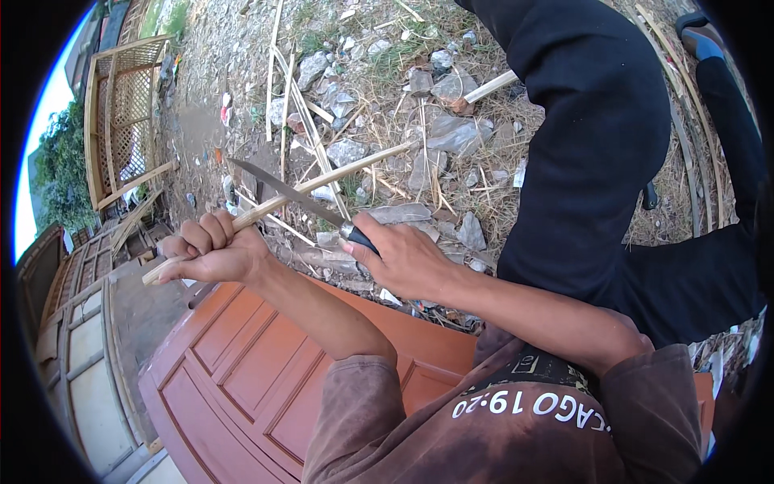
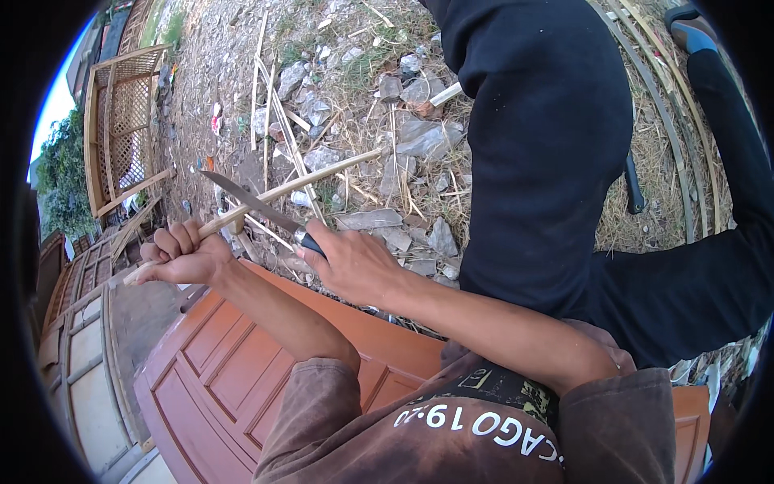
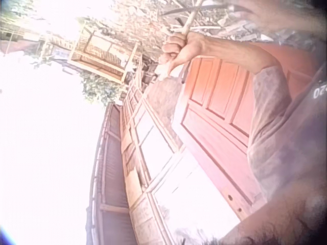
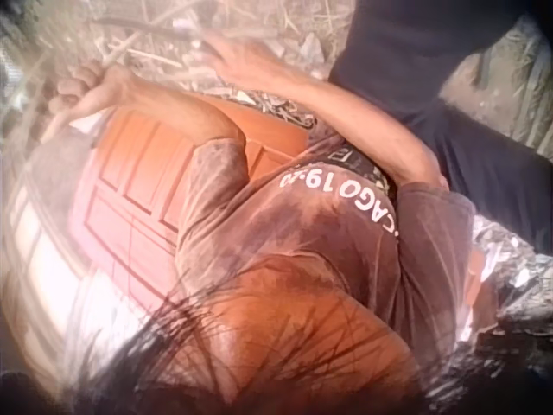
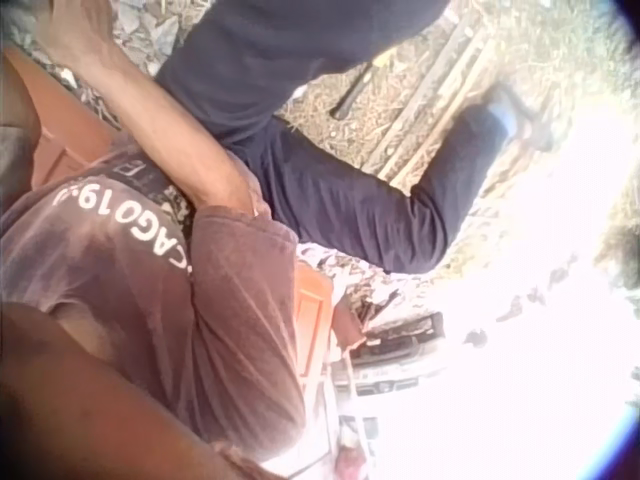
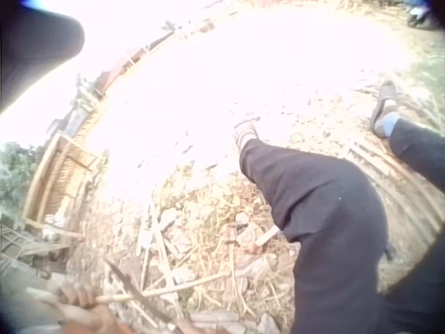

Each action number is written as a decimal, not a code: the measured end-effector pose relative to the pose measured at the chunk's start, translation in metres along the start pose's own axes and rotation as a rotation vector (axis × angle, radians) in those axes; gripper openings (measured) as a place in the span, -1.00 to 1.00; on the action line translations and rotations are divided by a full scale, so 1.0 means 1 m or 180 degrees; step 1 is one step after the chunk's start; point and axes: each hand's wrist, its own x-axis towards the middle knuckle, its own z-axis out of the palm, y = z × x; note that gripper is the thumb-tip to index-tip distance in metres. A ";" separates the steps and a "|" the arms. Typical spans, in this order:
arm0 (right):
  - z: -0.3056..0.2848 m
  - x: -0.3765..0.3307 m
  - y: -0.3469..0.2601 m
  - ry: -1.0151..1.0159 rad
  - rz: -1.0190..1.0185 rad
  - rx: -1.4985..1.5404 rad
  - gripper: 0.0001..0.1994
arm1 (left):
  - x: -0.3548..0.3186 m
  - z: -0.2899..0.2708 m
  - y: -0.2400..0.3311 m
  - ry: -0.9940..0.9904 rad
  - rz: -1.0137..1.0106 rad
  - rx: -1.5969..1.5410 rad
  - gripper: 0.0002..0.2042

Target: The person shapes bamboo strips with a knife and hammers small nails to join them together on the ground.

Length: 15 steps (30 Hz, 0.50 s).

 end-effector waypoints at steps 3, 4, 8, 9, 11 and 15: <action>-0.002 0.007 -0.025 -0.0175 -0.0181 0.0057 -0.67 | -0.011 0.012 -0.002 0.0146 0.0258 0.0143 -0.43; -0.002 0.009 -0.030 -0.0230 -0.0230 0.0056 -0.67 | -0.013 0.015 -0.002 0.0144 0.0334 0.0182 -0.42; 0.001 0.003 -0.046 -0.0131 -0.0490 0.0232 -0.69 | -0.020 0.018 0.001 0.0129 0.0489 0.0313 -0.40; 0.001 0.003 -0.043 -0.0030 -0.0536 0.0103 -0.69 | -0.021 0.018 0.000 0.0131 0.0495 0.0354 -0.40; 0.006 0.004 -0.033 0.0161 -0.0628 -0.0137 -0.69 | -0.022 0.020 0.000 0.0171 0.0519 0.0427 -0.40; -0.016 0.012 0.007 0.0193 -0.0112 -0.0231 -0.69 | -0.022 0.022 0.002 0.0238 0.0526 0.0321 -0.39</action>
